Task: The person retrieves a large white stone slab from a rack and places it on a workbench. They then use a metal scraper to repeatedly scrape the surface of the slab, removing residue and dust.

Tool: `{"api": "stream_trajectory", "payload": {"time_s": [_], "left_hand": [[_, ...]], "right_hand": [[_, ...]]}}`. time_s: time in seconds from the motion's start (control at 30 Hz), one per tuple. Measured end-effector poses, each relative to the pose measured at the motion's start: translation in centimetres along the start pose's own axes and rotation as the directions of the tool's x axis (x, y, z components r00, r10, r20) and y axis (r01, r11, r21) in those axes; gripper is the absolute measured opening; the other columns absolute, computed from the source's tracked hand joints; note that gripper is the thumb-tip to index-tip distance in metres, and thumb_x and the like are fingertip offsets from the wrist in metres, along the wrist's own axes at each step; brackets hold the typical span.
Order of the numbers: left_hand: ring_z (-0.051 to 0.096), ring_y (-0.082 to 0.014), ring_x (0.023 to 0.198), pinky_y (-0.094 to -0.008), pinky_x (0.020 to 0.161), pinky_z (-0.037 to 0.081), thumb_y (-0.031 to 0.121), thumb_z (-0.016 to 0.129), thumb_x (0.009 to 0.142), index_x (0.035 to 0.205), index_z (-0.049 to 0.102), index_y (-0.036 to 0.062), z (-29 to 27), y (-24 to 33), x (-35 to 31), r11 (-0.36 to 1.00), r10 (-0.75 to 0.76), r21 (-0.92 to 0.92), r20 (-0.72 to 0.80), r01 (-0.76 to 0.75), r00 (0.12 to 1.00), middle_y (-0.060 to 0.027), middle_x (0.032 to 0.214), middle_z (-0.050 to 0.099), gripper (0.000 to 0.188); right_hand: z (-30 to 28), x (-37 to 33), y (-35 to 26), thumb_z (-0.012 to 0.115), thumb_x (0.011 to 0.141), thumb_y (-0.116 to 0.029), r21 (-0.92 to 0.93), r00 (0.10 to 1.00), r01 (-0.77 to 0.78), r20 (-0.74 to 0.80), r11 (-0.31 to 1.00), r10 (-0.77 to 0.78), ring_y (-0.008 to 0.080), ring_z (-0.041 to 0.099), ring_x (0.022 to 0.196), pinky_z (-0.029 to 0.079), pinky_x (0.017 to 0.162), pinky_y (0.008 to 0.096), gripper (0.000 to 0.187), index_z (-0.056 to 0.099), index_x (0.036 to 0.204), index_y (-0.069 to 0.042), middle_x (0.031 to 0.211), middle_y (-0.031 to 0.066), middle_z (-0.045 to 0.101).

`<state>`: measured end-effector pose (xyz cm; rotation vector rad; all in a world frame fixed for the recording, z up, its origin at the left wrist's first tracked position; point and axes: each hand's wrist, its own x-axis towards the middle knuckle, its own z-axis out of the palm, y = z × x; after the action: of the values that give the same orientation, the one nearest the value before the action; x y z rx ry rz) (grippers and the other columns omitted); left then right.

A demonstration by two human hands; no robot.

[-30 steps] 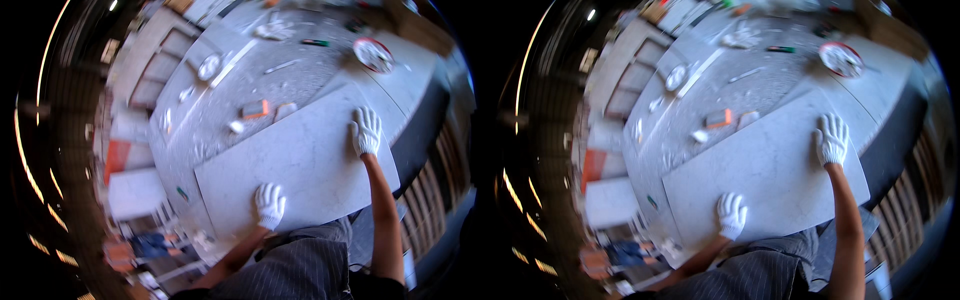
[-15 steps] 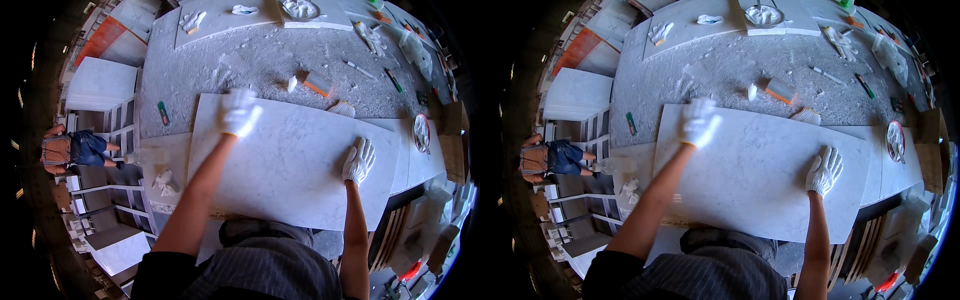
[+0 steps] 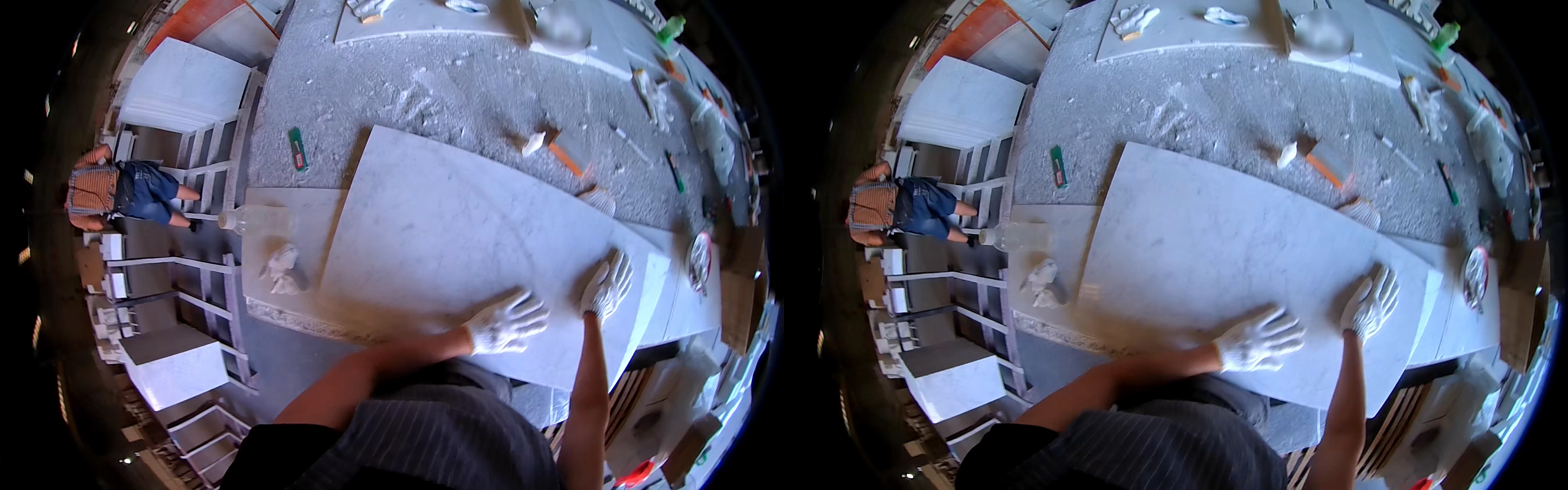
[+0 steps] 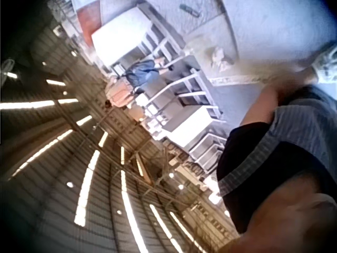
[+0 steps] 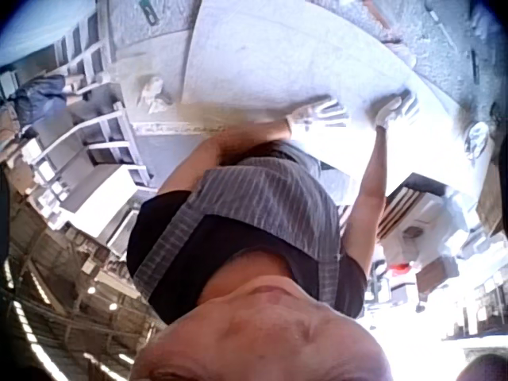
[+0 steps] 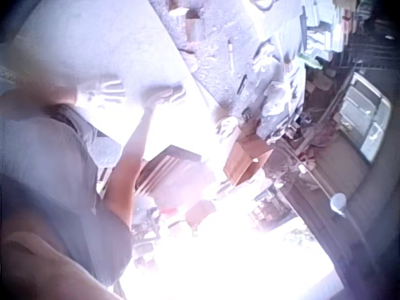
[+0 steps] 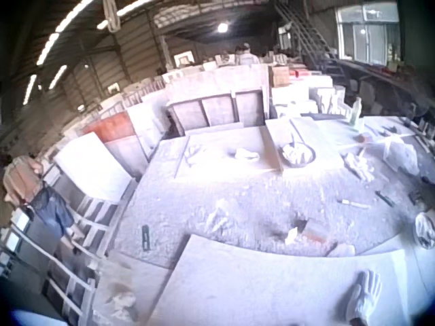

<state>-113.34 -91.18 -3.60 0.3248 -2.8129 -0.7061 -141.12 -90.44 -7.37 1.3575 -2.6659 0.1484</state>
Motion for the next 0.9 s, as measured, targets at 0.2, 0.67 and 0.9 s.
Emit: {"api": "stream_trajectory", "payload": {"time_s": [0.2,0.67,0.9], "left_hand": [[0.052,-0.0325,0.111,-0.0508,0.098,0.038,0.036,0.064,0.078,0.113,0.064,0.0142,-13.9,-6.7,-5.8,0.838,-0.449,0.319,-0.061,0.443,0.892,-0.0069,0.119,0.058,0.041],[0.042,-0.0412,0.127,-0.0484,0.108,0.032,0.016,0.055,0.092,0.132,0.048,-0.0027,-8.3,-3.3,-24.5,0.471,-0.68,-0.055,-0.658,0.88,0.323,-0.0223,0.136,0.047,0.044],[0.041,-0.0366,0.13,-0.0434,0.109,0.03,0.01,0.049,0.095,0.133,0.044,-0.0068,-12.6,-1.5,-25.0,0.434,-0.723,-0.253,-0.671,0.865,0.166,-0.0235,0.138,0.045,0.042]], "right_hand": [[-2.9,0.4,-1.3,0.038,0.098,-0.035,0.059,0.999,-0.002,0.049,0.998,-0.001,0.0314,0.03,0.138,0.018,0.115,0.0435,0.05,0.042,0.141,-0.011,0.147,0.0136,0.038],[-1.6,-3.8,-11.6,0.041,0.095,-0.042,0.014,0.968,0.248,0.039,0.969,-0.249,0.0347,0.023,0.142,0.012,0.115,0.0516,0.057,0.034,0.147,-0.018,0.153,0.0118,0.031],[-6.6,-13.8,-34.1,0.041,0.093,-0.032,0.47,0.715,0.649,-0.105,0.599,-0.692,0.0302,0.039,0.129,0.023,0.11,0.0524,0.043,0.046,0.13,-0.011,0.134,0.0123,0.046]]}}
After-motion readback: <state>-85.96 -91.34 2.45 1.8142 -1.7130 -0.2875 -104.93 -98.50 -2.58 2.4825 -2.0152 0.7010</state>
